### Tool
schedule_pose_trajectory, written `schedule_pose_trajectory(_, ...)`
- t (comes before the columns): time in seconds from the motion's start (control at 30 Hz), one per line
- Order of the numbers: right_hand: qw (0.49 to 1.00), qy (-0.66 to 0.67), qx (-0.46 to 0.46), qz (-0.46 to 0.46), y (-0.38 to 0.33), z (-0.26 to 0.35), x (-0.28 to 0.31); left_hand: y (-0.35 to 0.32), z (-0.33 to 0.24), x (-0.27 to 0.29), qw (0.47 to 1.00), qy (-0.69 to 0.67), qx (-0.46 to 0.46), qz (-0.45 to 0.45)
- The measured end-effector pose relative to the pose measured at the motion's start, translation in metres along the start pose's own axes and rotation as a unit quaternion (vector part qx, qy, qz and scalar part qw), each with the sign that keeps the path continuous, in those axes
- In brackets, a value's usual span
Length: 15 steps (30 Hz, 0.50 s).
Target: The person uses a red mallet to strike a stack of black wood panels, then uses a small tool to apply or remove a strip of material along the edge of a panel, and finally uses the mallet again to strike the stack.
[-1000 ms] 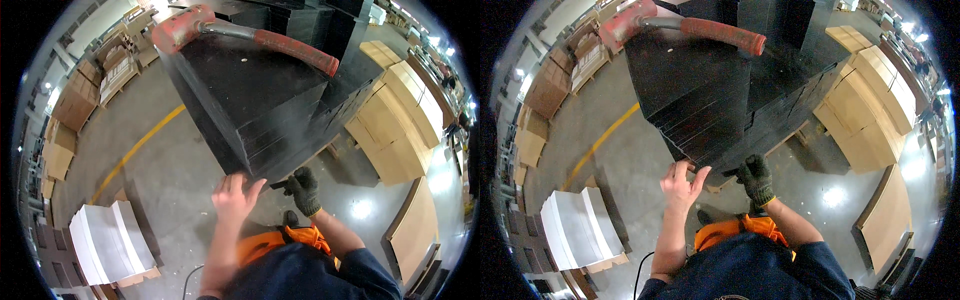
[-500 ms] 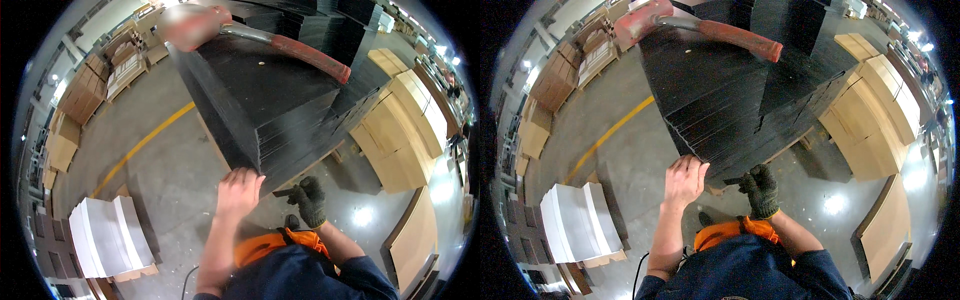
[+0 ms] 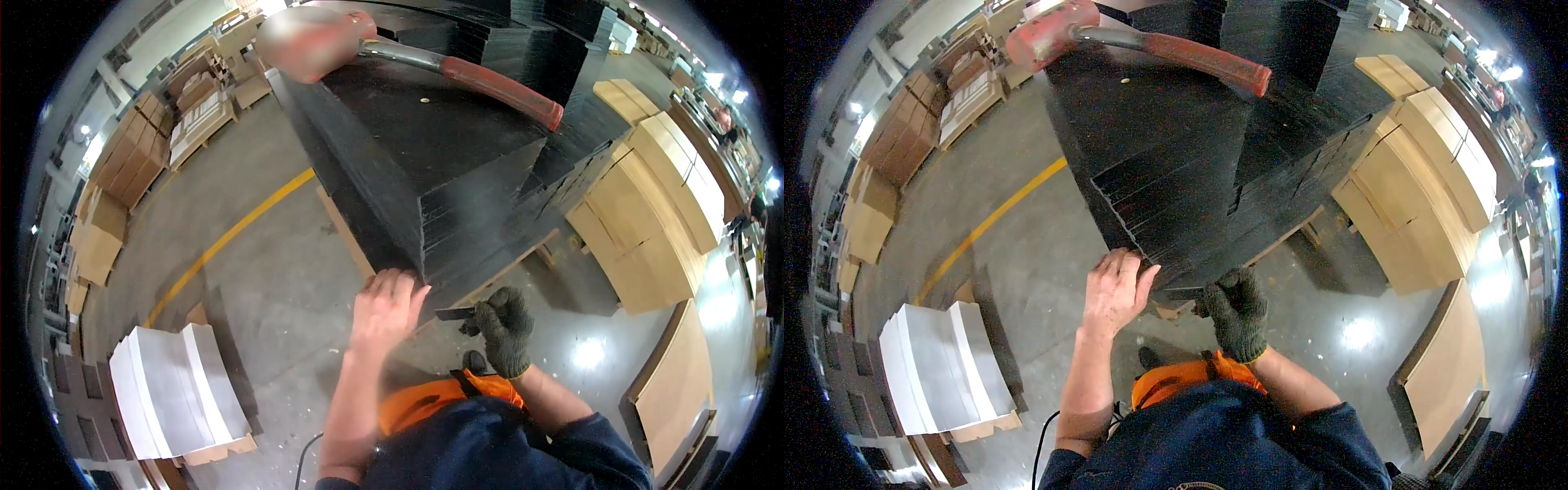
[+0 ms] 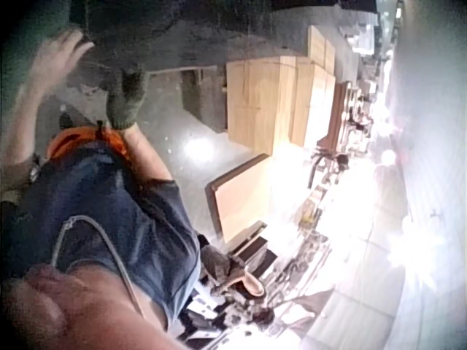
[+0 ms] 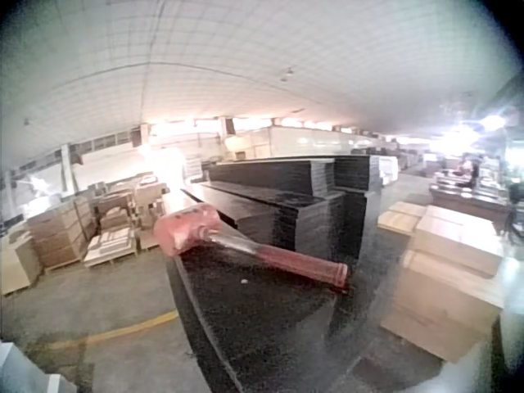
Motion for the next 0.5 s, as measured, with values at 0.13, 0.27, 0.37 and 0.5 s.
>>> schedule_pose_trajectory(0.13,0.999,0.002,0.043,0.005,0.007,0.001,-0.003,-0.018,0.013,-0.004,0.992,-0.089,0.092,-0.016)
schedule_pose_trajectory(0.27,1.000,0.022,0.015,0.005,0.015,-0.011,-0.007,-0.053,0.024,-0.028,0.854,-0.353,0.378,0.052)
schedule_pose_trajectory(0.37,0.999,-0.004,0.030,0.041,0.020,-0.015,-0.016,-0.062,0.012,-0.038,0.751,-0.517,0.400,0.096)
schedule_pose_trajectory(0.5,0.995,-0.051,0.064,0.058,0.028,-0.009,-0.030,-0.053,0.004,-0.034,0.727,-0.542,0.421,-0.002)
Point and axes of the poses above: each hand's wrist, its own y-axis towards the middle knuckle, its own x-axis out of the back of the hand, z = x × y, the point moved 5 cm from there along y, towards the middle knuckle, and after that the axes turned 5 degrees about -y, right-handed, at the moved point
